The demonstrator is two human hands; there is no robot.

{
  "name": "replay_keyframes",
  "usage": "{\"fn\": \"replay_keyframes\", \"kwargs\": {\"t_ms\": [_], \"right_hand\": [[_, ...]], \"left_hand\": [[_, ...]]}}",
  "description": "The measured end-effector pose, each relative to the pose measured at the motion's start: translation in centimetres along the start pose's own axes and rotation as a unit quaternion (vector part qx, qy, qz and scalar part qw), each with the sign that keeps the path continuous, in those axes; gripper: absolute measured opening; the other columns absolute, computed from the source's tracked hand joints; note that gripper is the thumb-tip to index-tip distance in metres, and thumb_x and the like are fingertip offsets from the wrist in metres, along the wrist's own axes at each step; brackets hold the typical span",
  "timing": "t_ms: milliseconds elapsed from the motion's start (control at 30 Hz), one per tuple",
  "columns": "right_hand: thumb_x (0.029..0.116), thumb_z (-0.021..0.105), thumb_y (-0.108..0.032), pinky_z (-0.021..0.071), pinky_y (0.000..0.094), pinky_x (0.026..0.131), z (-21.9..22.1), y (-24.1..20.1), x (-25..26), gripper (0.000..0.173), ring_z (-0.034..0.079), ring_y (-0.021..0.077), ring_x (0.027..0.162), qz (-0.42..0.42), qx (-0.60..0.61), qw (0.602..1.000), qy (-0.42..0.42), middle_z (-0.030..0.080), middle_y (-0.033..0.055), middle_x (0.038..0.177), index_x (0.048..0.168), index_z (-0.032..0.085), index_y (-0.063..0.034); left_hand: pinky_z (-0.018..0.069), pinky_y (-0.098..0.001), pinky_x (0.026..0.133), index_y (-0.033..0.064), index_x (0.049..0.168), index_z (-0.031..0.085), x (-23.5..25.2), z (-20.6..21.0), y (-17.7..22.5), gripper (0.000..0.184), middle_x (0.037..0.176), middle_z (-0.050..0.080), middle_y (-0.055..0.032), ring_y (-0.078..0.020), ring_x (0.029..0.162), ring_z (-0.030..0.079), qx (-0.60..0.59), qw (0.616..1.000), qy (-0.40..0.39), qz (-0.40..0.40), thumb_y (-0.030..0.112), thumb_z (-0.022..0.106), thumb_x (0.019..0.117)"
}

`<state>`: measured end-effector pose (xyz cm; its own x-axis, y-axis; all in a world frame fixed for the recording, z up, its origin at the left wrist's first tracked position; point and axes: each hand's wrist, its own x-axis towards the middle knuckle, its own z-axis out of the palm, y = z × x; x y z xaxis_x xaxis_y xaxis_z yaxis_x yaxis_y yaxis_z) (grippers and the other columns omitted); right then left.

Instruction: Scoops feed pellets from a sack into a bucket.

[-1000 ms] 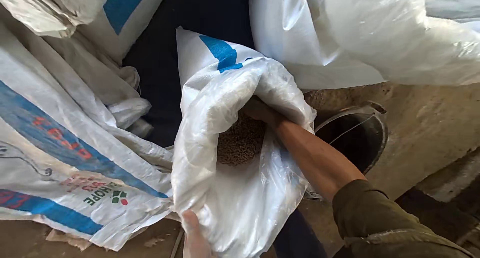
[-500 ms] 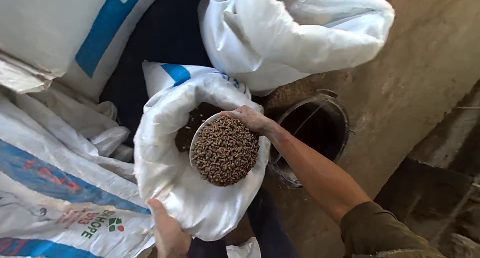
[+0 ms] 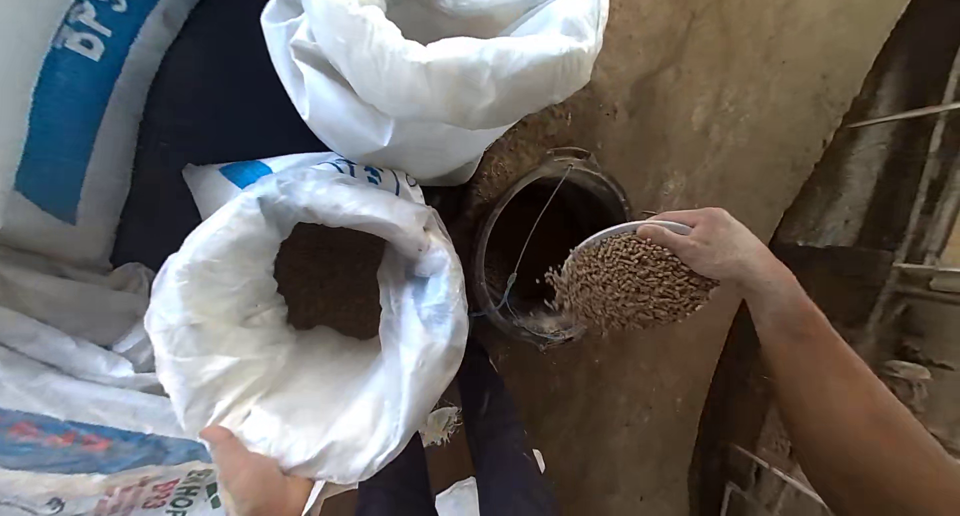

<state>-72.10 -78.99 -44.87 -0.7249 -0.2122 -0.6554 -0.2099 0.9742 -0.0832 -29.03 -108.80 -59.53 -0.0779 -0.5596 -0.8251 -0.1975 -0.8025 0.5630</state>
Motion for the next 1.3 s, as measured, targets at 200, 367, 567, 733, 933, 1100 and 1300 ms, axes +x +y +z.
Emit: {"fn": "replay_keyframes", "kwargs": {"t_ms": [200,367,567,733,933,1100,1300], "right_hand": [[0.1002,0.061,-0.011,0.0469,0.0603,0.104,8.8,6.2,0.5,0.039,0.056,0.0511,0.123,0.041,-0.134,0.981,0.136,0.057,0.035,0.127,0.13,0.054,0.0121],[0.0831,0.068,0.002,0.0382,0.0675,0.109,15.1,10.1,-0.7,0.055,0.047,0.0624,0.128,-0.029,-0.121,0.952,0.278,0.05,0.0439,0.133,0.135,0.053,0.0138],[0.0929,0.057,-0.013,0.0462,0.035,0.107,13.6,-5.8,-5.5,0.039,0.058,0.0294,0.12,-0.327,-0.01,0.897,0.297,0.059,0.0235,0.123,0.129,0.048,-0.0002],[0.0917,0.062,0.001,0.0542,0.0556,0.095,26.8,-24.2,2.3,0.038,0.066,0.0417,0.113,-0.463,0.007,0.886,0.031,0.068,0.025,0.118,0.13,0.063,0.0039],[0.1011,0.057,-0.015,0.0526,0.0598,0.089,34.8,-37.3,15.3,0.024,0.068,0.044,0.106,-0.41,-0.213,0.886,-0.032,0.071,0.0254,0.108,0.105,0.073,0.0034],[0.1019,0.061,-0.036,0.04,0.0627,0.108,35.5,-38.6,15.7,0.053,0.054,0.0445,0.132,-0.225,-0.195,0.941,-0.161,0.06,0.0302,0.136,0.133,0.06,0.0069],[0.0994,0.067,-0.031,0.0389,0.059,0.112,38.9,-36.0,20.7,0.046,0.055,0.0375,0.131,-0.338,-0.222,0.877,-0.26,0.061,0.0237,0.137,0.134,0.063,-0.001]], "left_hand": [[0.0587,-0.0415,0.094,0.0251,0.146,0.044,0.1,0.0,-0.1,0.071,0.13,0.066,0.0036,-0.0106,0.118,0.065,-0.009,1.0,-0.02,0.005,0.064,0.002,0.1039],[0.0597,-0.0393,0.091,0.0218,0.144,0.045,0.1,0.6,0.1,0.07,0.126,0.067,0.0024,-0.0101,0.114,0.066,-0.008,1.0,-0.013,-0.006,0.061,0.001,0.1053],[0.0601,-0.0396,0.091,0.0162,0.146,0.046,-0.2,1.3,0.5,0.067,0.127,0.067,-0.003,-0.0115,0.113,0.067,-0.016,0.998,0.044,-0.042,0.056,0.008,0.1082],[0.0585,-0.0373,0.096,0.0097,0.15,0.042,-0.7,1.4,-0.3,0.064,0.13,0.065,-0.0054,-0.0111,0.116,0.065,-0.027,0.997,0.058,-0.037,0.05,0.011,0.1102],[0.0563,-0.0286,0.1,0.0233,0.135,0.058,-2.4,-3.0,-0.9,0.048,0.124,0.071,0.01,-0.0026,0.116,0.066,-0.129,0.991,-0.037,0.025,0.054,0.035,0.107],[0.0532,-0.0373,0.105,0.023,0.134,0.058,-1.4,-4.9,-2.4,0.048,0.127,0.069,0.0019,-0.0122,0.122,0.064,-0.222,0.968,-0.097,0.069,0.058,0.045,0.1028],[0.0542,-0.0365,0.103,0.0202,0.133,0.059,-1.3,-6.0,-3.1,0.047,0.125,0.07,-0.0003,-0.0127,0.119,0.066,-0.264,0.957,-0.111,0.049,0.055,0.047,0.1036]]}}
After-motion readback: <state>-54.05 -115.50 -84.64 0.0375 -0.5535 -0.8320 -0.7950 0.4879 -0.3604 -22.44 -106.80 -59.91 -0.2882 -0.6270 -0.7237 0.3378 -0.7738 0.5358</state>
